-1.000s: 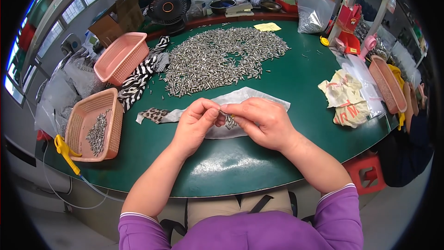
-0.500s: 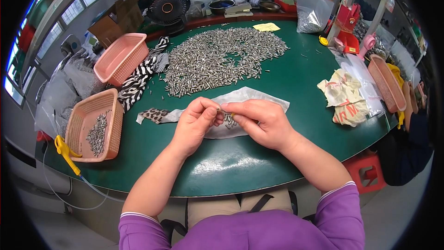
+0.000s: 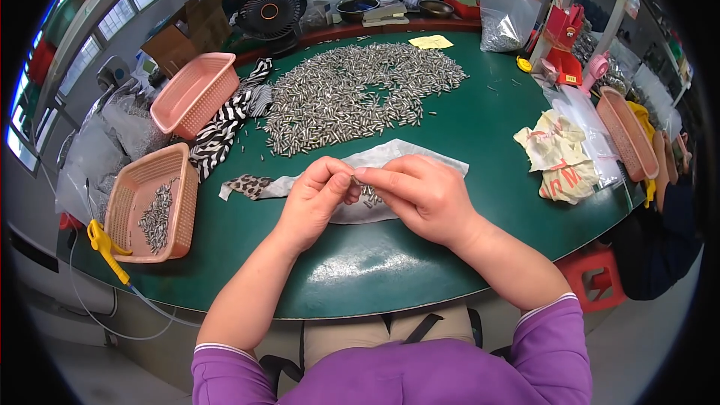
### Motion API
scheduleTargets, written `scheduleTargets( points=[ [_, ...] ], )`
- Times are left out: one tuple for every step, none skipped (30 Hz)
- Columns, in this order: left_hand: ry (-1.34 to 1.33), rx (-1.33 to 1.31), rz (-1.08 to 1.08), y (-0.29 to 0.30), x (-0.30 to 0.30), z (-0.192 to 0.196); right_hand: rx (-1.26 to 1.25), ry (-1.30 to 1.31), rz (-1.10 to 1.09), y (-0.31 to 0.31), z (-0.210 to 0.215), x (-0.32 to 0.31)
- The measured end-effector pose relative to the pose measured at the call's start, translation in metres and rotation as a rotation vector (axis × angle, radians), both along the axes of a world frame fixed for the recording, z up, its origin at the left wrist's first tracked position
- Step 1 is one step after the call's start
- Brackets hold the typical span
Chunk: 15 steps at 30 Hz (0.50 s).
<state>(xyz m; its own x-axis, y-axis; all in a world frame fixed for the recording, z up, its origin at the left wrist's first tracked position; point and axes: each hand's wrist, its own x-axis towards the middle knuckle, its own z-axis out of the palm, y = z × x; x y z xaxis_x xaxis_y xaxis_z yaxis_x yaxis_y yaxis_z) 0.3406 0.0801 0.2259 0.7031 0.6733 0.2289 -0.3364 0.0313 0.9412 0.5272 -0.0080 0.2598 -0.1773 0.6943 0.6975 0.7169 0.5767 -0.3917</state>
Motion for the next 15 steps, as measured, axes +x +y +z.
scheduleTargets(
  points=[
    [0.018, -0.016, -0.031, -0.0008, -0.0006, -0.0004, 0.042, -0.050, -0.028, 0.0005, 0.0017, 0.0008],
    [0.036, -0.032, -0.061, -0.0016, -0.0012, -0.0007, 0.084, -0.100, -0.056, 0.0011, 0.0030, 0.0014],
    [0.037, -0.033, -0.059, -0.0029, -0.0011, -0.0008, 0.084, -0.098, -0.055, 0.0016, 0.0040, 0.0018],
    [0.036, -0.014, -0.073, -0.0045, 0.0003, -0.0007, 0.088, -0.064, -0.052, 0.0018, 0.0048, 0.0023],
    [0.035, 0.005, -0.086, -0.0057, 0.0011, -0.0002, 0.092, -0.030, -0.048, 0.0017, 0.0051, 0.0025],
    [0.034, -0.005, -0.062, -0.0061, 0.0012, 0.0015, 0.092, -0.030, -0.048, 0.0014, 0.0046, 0.0024],
    [0.034, -0.003, -0.063, -0.0049, 0.0010, 0.0013, 0.064, 0.008, -0.021, 0.0016, 0.0037, 0.0024],
    [0.016, -0.008, -0.054, -0.0034, 0.0005, 0.0007, 0.036, 0.045, 0.006, 0.0018, 0.0027, 0.0020],
    [-0.003, -0.012, -0.045, -0.0021, 0.0001, 0.0003, 0.039, 0.045, 0.007, 0.0022, 0.0014, 0.0015],
    [-0.003, -0.011, -0.044, -0.0017, 0.0002, 0.0000, 0.028, 0.070, 0.038, 0.0020, 0.0000, 0.0008],
    [-0.013, -0.015, -0.032, -0.0016, 0.0005, -0.0002, 0.016, 0.096, 0.069, 0.0019, -0.0006, 0.0003],
    [-0.023, -0.019, -0.019, -0.0015, 0.0008, -0.0001, 0.018, 0.095, 0.070, 0.0015, -0.0001, 0.0001],
    [-0.023, -0.019, -0.018, -0.0017, 0.0010, -0.0002, -0.002, 0.087, 0.076, 0.0008, 0.0004, 0.0003],
    [-0.025, -0.024, -0.005, -0.0020, 0.0013, -0.0002, -0.022, 0.079, 0.081, 0.0006, 0.0006, 0.0005],
    [-0.027, -0.029, 0.007, -0.0021, 0.0015, -0.0002, -0.023, 0.079, 0.082, 0.0010, 0.0001, 0.0004]
  ],
)
